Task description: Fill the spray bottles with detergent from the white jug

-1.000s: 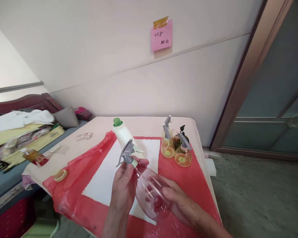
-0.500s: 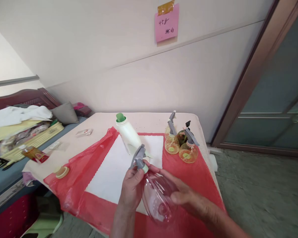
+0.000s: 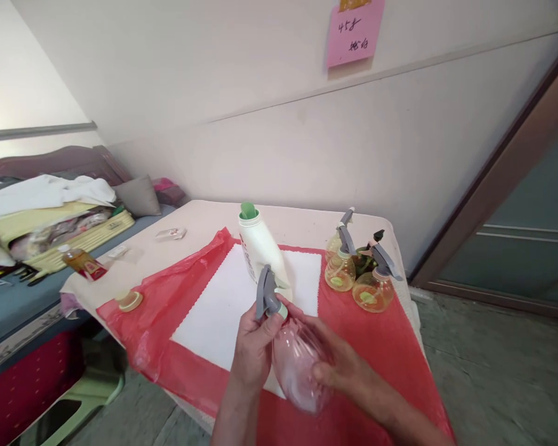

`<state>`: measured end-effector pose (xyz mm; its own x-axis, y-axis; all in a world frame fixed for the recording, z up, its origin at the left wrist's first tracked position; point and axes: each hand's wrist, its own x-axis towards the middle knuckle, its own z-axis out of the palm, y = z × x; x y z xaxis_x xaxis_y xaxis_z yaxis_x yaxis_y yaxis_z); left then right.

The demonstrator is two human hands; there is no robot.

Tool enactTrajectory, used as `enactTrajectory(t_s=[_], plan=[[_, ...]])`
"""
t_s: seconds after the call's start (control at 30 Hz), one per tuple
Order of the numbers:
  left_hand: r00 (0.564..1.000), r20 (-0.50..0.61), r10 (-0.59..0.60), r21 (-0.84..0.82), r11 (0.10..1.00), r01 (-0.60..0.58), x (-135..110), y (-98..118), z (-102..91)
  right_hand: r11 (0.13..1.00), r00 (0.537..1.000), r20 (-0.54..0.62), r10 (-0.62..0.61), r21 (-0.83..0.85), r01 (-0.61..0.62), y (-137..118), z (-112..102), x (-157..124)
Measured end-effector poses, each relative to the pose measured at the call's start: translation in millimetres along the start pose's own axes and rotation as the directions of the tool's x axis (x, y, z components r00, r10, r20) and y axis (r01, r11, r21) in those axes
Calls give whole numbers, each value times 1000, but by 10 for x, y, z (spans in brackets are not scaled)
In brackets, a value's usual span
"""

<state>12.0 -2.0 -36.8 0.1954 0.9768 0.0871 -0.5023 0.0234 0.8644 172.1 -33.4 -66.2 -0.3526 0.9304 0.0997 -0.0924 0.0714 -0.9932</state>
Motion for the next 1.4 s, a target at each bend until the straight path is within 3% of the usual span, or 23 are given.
enactTrajectory(t_s=[0.07, 0.17, 0.23, 0.3, 0.37, 0.47, 0.57, 0.63, 0.7, 0.8, 0.9, 1.0, 1.07, 1.1, 1.27, 1.4], plan=[[990, 124, -66, -36, 997, 71, -26, 5, -19, 958, 974, 217, 65, 260, -122, -81, -91, -2], [966, 223, -132, 20, 991, 131, -39, -16, -1, 896, 931, 342, 125, 364, -254, -103, -120, -15], [990, 128, -61, -8, 998, 62, -6, 7, 5, 928, 929, 310, 200, 245, -282, -68, -70, -26], [984, -118, 137, -90, 985, -148, 58, 98, -40, 962, 956, 112, 272, -36, -270, -7, -2, -31], [864, -398, 307, -106, 920, -376, 125, 252, -160, 918, 961, -120, 251, -284, -276, 77, 49, -18], [611, -698, 374, -20, 843, -538, 165, 500, -448, 884, 941, -290, 174, -375, -279, 241, 81, 40], [407, -847, 344, 60, 820, -569, 135, 628, -725, 875, 927, -355, 118, -404, -266, 394, 135, 148], [339, -881, 329, 91, 823, -561, 117, 636, -835, 874, 933, -350, 85, -424, -239, 475, 227, 243], [331, -882, 335, 108, 827, -551, 119, 614, -880, 880, 945, -324, 54, -431, -198, 547, 359, 342], [372, -868, 328, 94, 846, -526, 144, 588, -886, 884, 954, -292, 64, -428, -191, 651, 549, 438], [382, -879, 286, 50, 851, -523, 160, 601, -899, 896, 939, -344, -5, -418, -149, 692, 608, 450], [369, -891, 265, 19, 833, -552, 167, 635, -924, 896, 840, -499, -213, -442, -36, 626, 521, 531], [377, -888, 263, 5, 825, -565, 175, 648, -929, 877, 763, -596, -248, -473, -85, 567, 437, 709], [387, -883, 264, 0, 826, -564, 179, 649, -926, 864, 751, -621, -226, -483, -140, 548, 401, 829], [415, -872, 259, -14, 836, -549, 177, 637, -919, 813, 790, -578, -204, -549, -192, 483, 296, 1270], [410, -873, 264, -16, 825, -565, 158, 651, -971, 757, 779, -570, -261, -622, -201, 180, 183, 947]])
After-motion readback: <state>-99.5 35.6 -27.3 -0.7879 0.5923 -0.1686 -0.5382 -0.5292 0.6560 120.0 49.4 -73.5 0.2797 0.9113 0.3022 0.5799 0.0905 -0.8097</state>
